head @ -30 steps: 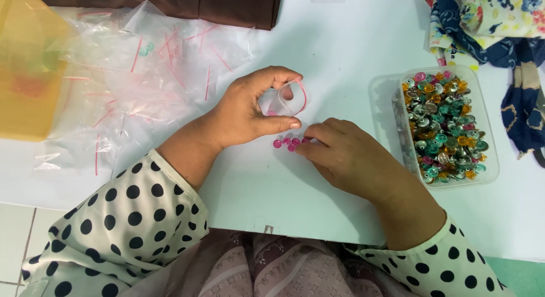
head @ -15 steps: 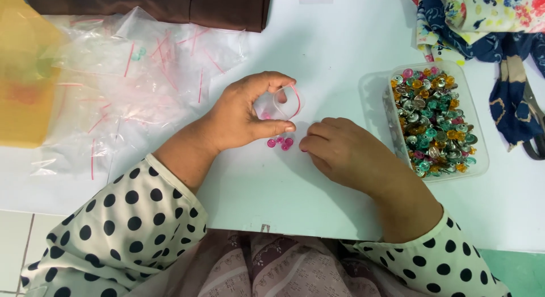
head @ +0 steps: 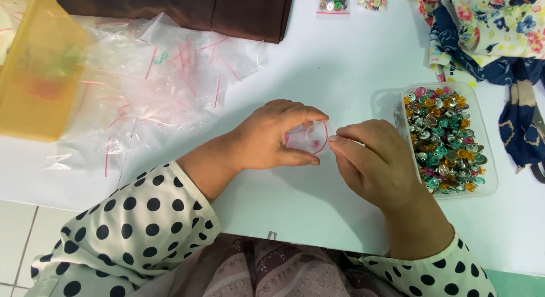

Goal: Sorting decorative buttons from a tray into small plastic bags

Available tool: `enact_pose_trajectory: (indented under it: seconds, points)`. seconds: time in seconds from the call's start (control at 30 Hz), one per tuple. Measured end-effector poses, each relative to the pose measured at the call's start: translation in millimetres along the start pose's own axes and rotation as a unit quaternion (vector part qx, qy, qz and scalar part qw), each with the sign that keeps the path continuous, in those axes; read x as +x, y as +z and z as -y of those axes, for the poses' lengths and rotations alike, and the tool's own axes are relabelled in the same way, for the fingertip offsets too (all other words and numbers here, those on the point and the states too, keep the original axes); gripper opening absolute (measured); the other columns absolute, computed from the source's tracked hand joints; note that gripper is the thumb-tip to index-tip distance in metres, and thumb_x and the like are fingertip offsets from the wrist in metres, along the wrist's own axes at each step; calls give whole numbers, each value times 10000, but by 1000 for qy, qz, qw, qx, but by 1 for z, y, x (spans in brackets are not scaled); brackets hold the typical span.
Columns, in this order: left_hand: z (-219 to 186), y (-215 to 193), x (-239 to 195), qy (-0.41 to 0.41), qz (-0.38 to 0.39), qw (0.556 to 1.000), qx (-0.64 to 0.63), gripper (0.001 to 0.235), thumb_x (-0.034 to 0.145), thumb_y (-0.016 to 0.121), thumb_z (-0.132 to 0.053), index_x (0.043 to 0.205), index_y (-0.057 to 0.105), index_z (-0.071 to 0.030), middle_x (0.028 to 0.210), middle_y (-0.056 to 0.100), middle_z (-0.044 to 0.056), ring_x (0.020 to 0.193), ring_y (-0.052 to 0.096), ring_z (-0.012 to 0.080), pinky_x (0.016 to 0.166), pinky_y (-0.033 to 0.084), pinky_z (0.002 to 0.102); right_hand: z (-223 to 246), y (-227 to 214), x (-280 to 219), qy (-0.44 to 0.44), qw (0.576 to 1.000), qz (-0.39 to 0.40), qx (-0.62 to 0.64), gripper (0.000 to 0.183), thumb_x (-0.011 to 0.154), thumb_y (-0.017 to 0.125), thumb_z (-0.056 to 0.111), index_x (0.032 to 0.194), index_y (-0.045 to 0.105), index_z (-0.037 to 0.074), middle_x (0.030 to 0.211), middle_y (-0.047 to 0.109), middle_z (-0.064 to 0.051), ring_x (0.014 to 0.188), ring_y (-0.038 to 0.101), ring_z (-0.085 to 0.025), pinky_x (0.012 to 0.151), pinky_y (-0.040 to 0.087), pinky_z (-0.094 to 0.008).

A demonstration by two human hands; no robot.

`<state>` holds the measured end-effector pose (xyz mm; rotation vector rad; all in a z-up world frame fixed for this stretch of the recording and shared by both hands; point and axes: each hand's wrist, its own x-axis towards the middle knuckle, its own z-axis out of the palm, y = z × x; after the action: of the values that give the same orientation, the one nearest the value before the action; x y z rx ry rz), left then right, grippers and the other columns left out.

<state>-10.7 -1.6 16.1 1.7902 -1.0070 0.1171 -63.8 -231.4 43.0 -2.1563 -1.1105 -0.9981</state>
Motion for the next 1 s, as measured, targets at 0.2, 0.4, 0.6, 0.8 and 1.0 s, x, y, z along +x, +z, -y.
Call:
enact_pose_trajectory:
  seconds: [0.2, 0.4, 0.6, 0.8, 1.0]
  points:
    - [-8, -3, 3, 18, 31, 999, 9, 665, 732, 961, -306, 1270, 626, -106, 951, 703, 135, 912, 710, 385, 925, 532, 541, 8, -1, 7, -23, 1000, -18, 8, 85, 934, 748, 25, 1016, 758, 5, 946, 725, -190, 728, 647, -320, 614, 532, -402]
    - [0, -4, 0, 13, -9, 1000, -25, 667, 769, 947, -368, 1305, 603, -170, 987, 711, 51, 948, 725, 306, 955, 545, 480, 4, -4, 1, -4, 1000, -26, 4, 129, 980, 743, 72, 1071, 730, -18, 982, 686, -202, 761, 603, -300, 644, 522, -403]
    - [24, -31, 7, -7, -101, 992, -72, 638, 764, 972, -295, 1294, 652, -140, 952, 721, 46, 923, 699, 205, 957, 537, 393, 4, 11, 5, 13, 988, 148, 30, 39, 993, 661, 90, 979, 696, 80, 957, 673, -125, 779, 656, -321, 645, 512, -397]
    - [22, -26, 5, -2, -106, 992, -69, 640, 741, 992, -264, 1278, 663, -149, 946, 723, 58, 930, 709, 225, 947, 550, 396, 16, 28, -1, 24, 970, 235, 50, 108, 944, 644, -17, 1009, 686, 58, 986, 638, -145, 820, 664, -350, 674, 527, -428]
    - [24, -29, 4, -16, -77, 995, -56, 619, 759, 955, -256, 1282, 654, -120, 929, 720, 114, 919, 703, 308, 923, 547, 452, 10, 33, -10, 17, 958, 283, 33, 73, 920, 664, 34, 962, 695, 85, 916, 626, -73, 765, 651, -281, 640, 498, -378]
